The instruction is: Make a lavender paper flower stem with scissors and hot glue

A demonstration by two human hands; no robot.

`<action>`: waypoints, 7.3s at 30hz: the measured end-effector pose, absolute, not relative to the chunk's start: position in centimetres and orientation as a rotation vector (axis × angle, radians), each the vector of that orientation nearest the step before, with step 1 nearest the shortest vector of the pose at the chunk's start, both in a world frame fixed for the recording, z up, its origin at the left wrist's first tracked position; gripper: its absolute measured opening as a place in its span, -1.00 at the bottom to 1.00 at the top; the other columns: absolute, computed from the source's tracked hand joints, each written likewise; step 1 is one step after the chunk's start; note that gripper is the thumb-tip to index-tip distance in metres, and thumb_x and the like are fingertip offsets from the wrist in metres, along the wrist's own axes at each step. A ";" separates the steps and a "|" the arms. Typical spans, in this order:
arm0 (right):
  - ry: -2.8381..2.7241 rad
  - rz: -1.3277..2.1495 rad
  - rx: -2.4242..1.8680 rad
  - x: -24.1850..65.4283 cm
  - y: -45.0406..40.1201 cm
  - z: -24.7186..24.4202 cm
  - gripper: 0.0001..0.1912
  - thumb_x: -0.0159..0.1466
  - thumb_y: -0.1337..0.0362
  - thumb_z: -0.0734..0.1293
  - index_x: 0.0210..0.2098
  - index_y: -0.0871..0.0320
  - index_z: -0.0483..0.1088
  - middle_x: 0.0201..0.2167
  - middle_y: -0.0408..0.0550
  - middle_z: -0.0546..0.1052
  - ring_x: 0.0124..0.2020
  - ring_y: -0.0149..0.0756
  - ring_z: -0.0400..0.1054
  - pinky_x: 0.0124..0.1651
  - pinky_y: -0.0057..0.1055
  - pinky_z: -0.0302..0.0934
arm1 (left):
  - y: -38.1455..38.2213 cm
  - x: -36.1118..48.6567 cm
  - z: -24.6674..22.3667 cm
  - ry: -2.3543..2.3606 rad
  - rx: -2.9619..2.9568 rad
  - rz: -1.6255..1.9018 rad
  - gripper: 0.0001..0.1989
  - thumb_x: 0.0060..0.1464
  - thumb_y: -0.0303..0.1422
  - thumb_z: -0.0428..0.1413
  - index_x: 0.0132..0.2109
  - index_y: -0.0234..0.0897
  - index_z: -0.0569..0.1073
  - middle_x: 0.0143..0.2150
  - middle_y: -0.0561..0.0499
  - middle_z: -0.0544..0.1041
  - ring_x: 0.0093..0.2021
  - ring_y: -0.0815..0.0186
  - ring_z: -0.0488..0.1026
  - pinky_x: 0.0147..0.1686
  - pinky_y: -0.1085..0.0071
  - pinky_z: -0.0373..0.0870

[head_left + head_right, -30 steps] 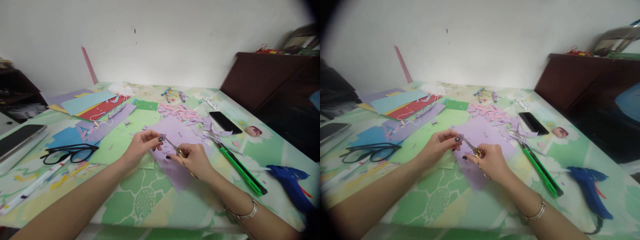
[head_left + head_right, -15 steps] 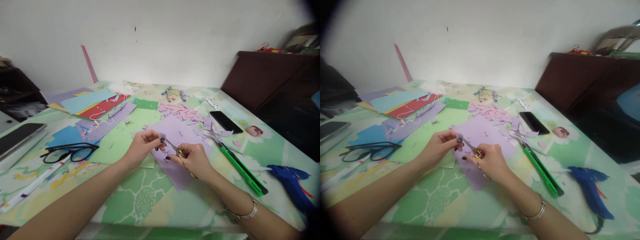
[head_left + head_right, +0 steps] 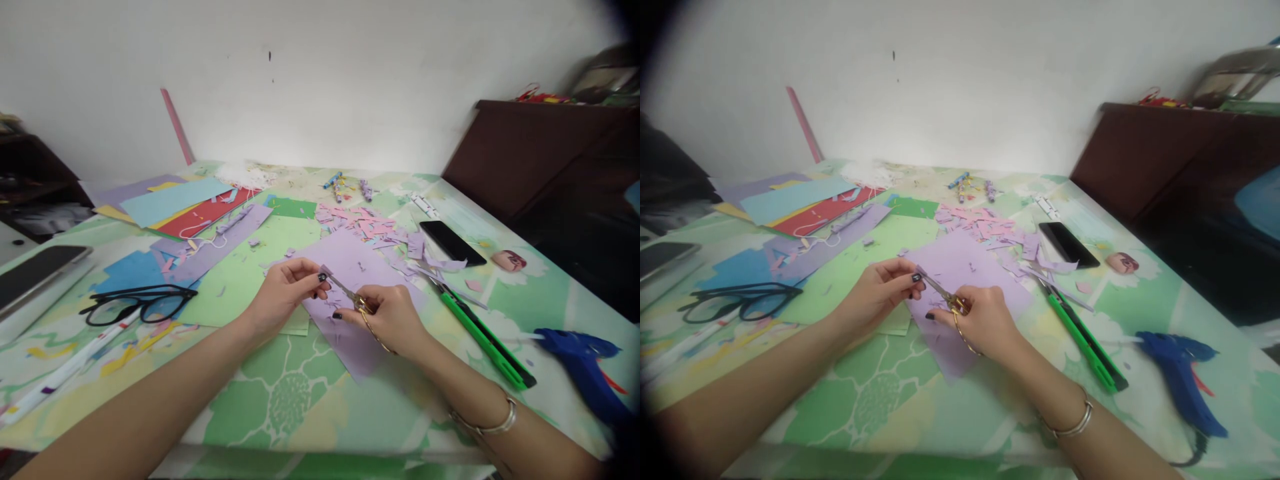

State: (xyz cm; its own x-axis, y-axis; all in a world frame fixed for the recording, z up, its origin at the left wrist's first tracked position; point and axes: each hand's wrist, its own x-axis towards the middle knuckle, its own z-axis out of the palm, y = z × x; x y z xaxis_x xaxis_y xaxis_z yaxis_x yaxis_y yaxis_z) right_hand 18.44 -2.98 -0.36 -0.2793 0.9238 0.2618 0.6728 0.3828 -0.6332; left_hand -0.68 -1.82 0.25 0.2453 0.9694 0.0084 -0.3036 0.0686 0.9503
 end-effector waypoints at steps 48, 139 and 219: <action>-1.962 0.796 -1.354 18.2 -3.2 -0.2 -0.55 0.01 -0.02 0.38 -0.69 0.20 0.20 -0.73 -0.27 0.04 -0.61 -0.51 -0.12 -0.60 -0.53 -0.19 | -2.0 -0.9 0.7 0.758 0.849 1.076 -0.92 -0.07 -0.45 0.22 -0.34 -0.35 0.49 -0.42 -0.02 0.59 -0.41 0.34 0.53 -0.31 0.44 0.39; -1.903 0.751 -1.409 17.4 -3.5 -0.9 -0.56 0.04 0.01 0.36 -0.69 0.19 0.16 -0.73 -0.27 0.07 -0.61 -0.51 -0.12 -0.58 -0.51 -0.18 | -2.1 0.1 0.0 0.803 0.935 1.218 -0.98 -0.09 -0.50 0.20 -0.41 -0.34 0.51 -0.47 0.02 0.54 -0.44 0.39 0.46 -0.33 0.45 0.34; -1.934 0.895 -1.389 17.8 -3.2 -0.6 -0.51 0.03 -0.02 0.36 -0.69 0.16 0.06 -0.70 -0.28 0.00 -0.60 -0.51 -0.15 -0.58 -0.51 -0.23 | -1.9 -0.2 -0.1 0.871 0.970 1.155 -0.95 -0.10 -0.49 0.20 -0.39 -0.41 0.50 -0.49 0.00 0.52 -0.48 0.42 0.44 -0.39 0.48 0.34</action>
